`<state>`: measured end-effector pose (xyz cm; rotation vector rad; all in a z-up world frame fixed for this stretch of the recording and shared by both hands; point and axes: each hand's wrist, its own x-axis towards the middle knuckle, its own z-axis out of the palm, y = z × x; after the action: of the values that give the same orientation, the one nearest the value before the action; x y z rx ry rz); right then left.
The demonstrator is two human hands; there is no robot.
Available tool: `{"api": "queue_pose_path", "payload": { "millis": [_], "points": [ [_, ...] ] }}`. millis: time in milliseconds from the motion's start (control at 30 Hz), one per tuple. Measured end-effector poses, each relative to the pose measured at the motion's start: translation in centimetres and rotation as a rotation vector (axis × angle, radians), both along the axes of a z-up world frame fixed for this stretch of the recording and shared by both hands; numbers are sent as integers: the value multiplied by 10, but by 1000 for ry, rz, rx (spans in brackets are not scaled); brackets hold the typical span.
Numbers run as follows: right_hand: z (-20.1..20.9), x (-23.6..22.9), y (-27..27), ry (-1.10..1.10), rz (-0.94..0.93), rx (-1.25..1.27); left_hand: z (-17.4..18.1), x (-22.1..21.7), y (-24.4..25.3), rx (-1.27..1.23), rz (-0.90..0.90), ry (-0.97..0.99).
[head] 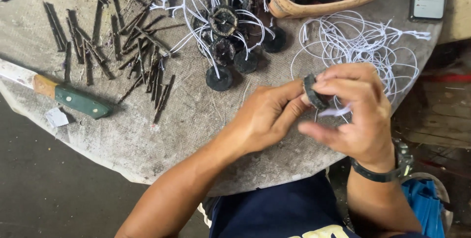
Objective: Tying thin white strings to small black circular components at a workshop table
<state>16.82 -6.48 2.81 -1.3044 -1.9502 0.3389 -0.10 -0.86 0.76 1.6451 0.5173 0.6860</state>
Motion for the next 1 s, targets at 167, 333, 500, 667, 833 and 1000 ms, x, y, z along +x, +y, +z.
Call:
{"api": "queue_pose_path", "payload": {
  "millis": [167,333,500,667,833,1000],
  "points": [
    [11,-16,4,-197,14,189,-8,2,-2,17,32,59],
    [-5,-11,7,-354,-30,422,-9,0,1,-96,-67,56],
    [-28,10,8,-204,-190,345,-14,-3,1,-109,-169,133],
    [-27,9,5,76,-172,87,-17,-6,1,-30,-151,58],
    [-52,15,5,594,-573,-210,-35,4,2,149,-393,28],
    [-57,8,14,1029,-491,-304,-21,-8,10,154,-464,-1]
  ]
}}
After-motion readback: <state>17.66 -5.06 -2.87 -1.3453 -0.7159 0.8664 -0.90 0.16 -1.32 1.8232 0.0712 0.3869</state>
